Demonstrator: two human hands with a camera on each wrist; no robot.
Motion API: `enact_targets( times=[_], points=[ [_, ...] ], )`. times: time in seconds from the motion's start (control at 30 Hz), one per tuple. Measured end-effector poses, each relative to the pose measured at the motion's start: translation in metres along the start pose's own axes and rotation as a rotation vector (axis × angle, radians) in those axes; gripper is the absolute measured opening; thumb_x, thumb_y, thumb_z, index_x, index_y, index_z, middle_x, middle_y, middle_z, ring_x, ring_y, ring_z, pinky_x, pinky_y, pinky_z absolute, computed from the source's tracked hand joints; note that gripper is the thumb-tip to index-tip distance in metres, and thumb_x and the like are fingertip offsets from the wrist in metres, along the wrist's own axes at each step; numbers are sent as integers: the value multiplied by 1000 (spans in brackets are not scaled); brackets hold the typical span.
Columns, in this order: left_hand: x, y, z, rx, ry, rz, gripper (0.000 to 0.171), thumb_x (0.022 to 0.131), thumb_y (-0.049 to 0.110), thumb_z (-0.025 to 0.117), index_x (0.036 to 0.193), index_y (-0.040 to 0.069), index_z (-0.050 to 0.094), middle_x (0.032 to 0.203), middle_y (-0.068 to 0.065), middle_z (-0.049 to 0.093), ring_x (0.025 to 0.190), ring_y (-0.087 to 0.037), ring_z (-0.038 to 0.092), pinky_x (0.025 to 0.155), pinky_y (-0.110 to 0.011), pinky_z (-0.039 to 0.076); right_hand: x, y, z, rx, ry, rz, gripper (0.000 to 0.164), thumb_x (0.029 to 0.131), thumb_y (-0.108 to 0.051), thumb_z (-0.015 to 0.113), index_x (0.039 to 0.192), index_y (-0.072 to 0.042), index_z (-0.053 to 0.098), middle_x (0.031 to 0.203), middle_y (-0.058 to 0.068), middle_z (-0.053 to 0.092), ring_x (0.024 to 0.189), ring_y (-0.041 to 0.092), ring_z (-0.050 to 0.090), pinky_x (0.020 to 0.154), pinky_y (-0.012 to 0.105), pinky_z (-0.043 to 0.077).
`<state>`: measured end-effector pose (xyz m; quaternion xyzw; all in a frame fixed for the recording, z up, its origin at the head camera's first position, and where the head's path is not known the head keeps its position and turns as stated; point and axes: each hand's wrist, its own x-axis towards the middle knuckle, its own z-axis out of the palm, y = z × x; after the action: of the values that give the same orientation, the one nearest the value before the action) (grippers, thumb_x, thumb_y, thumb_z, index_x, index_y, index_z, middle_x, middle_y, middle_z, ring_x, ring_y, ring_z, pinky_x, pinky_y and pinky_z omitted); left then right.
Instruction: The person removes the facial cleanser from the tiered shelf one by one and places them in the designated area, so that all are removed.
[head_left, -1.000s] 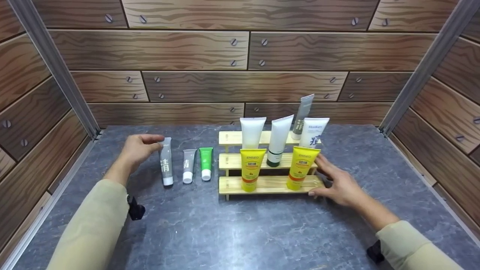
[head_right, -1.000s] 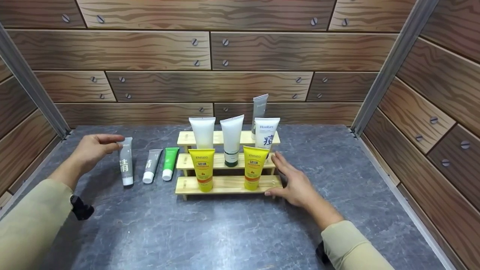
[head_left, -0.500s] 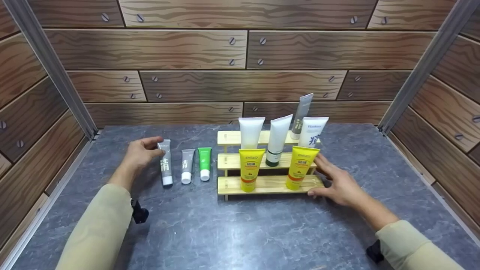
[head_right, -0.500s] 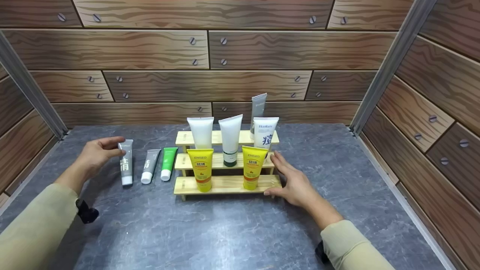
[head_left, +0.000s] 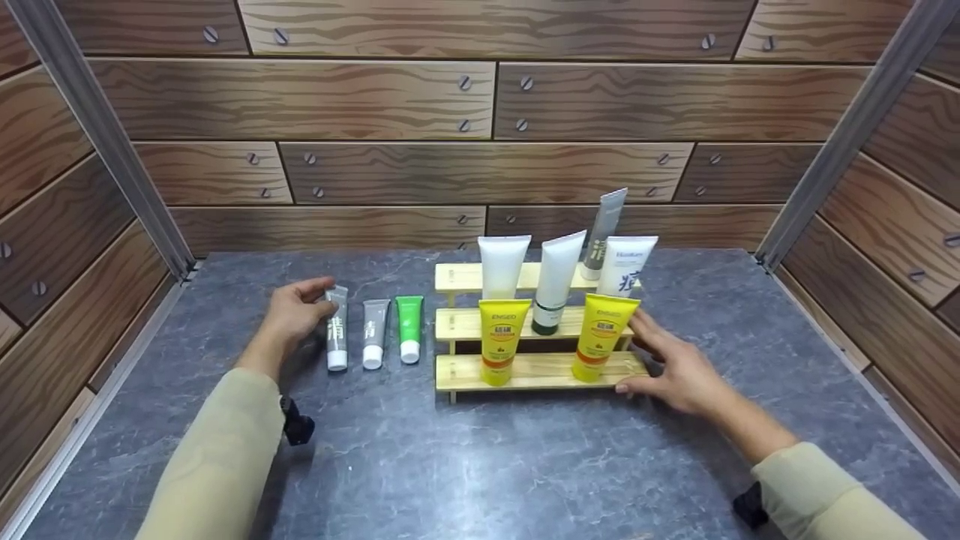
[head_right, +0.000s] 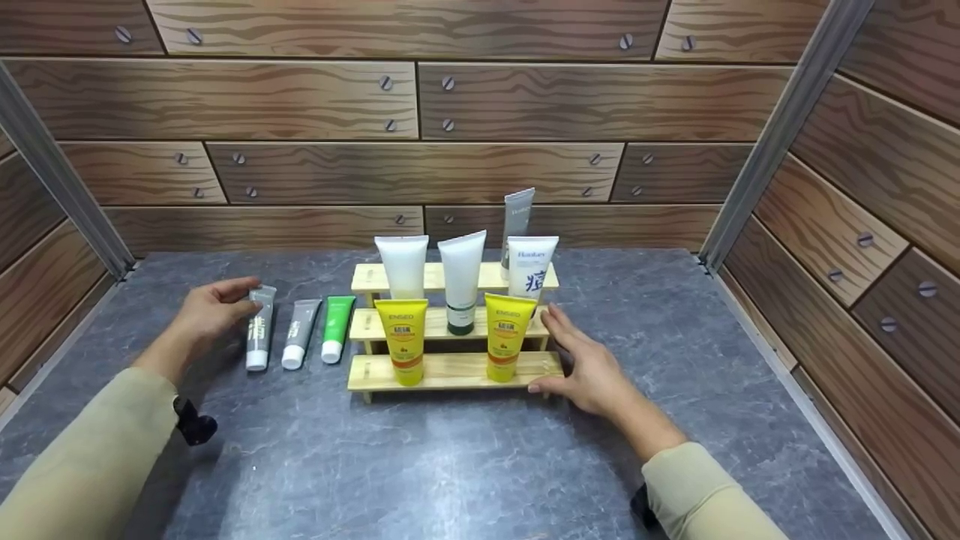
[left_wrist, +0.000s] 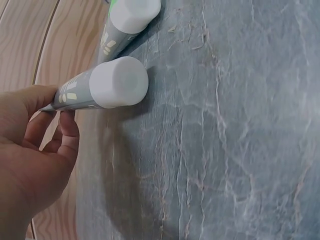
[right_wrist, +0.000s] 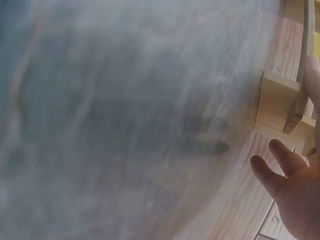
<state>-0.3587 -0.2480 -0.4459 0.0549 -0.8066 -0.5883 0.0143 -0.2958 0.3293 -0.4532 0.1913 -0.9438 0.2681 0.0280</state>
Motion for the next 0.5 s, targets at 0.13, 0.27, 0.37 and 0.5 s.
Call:
enact_targets(
  times=[0.13,0.27,0.37,0.5],
  points=[
    [0,-1,1,38,7,-2,52,102,-1,62,152,-5,52,157,-24,50,143,-32,49,112,-38,45,0,0,0,-5,4,-10,116,79,-54,89,169,-15,26,174,14,18,152,52,28,117,74,22],
    [1,-5,3,65,15,-15,50,102,1,63,151,-6,54,154,-25,52,130,-30,57,97,-30,53,0,0,0,2,5,-7,117,79,-54,89,169,-15,26,174,14,18,152,52,28,118,73,21],
    [2,-9,4,87,12,-31,50,102,3,64,150,-5,55,153,-25,54,120,-27,60,85,-26,53,0,1,0,9,5,-8,116,79,-53,89,169,-15,27,174,14,18,152,52,27,118,73,21],
    [1,-12,7,115,3,-40,48,102,3,64,149,-7,56,152,-26,54,131,-32,56,102,-36,51,0,1,1,10,3,-13,116,79,-54,89,169,-14,27,174,15,18,152,52,28,118,73,22]
  ],
)
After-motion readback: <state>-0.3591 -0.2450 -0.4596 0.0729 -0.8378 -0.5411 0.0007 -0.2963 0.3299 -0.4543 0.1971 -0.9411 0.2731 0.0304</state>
